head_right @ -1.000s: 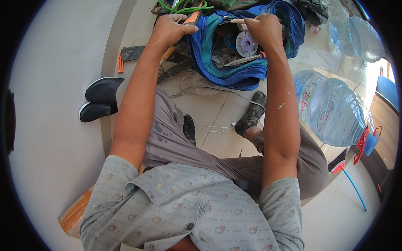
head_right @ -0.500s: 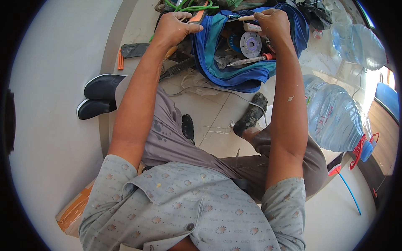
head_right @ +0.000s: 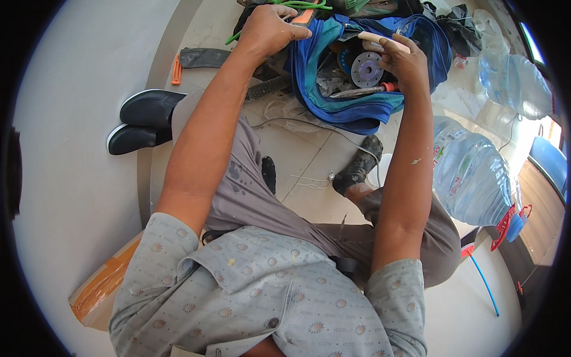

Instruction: Replacing or repairing an electrical plug for a power tool at a construction site.

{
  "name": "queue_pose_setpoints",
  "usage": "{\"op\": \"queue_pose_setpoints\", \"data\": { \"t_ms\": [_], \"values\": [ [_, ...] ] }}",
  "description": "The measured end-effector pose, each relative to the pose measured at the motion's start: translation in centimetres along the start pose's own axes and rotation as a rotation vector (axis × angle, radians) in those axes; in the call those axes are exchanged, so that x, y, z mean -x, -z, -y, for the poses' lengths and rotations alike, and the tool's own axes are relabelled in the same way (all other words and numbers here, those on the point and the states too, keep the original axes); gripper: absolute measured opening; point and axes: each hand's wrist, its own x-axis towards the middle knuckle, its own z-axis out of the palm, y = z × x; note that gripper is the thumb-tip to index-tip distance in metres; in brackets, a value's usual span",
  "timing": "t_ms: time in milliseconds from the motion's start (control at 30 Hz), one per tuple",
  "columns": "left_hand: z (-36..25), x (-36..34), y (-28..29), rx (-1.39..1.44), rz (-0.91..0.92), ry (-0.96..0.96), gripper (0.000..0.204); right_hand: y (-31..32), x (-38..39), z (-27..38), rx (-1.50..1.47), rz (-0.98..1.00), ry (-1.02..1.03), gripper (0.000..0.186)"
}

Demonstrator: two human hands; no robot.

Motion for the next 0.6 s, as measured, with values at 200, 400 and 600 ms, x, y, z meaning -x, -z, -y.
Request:
{"op": "queue_pose_setpoints", "data": {
  "t_ms": [200,400,600],
  "values": [
    [-0.7,-0.2,-1.0,-0.008,0.014,-0.004,0.057,2.5,2.0,-1.2,0.953,-0.252,0.524,0.049],
    [-0.1,0.1,0.5,-0.039,0.021,0.046,0.057,-4.8,7.8,2.6,0.999,0.145,0.35,0.021],
    [-0.8,-0.3,-0.3,-0.051,0.074,0.073,0.061,-7.1,3.1,-8.3,1.518,0.416,0.739,0.011]
  ]
}}
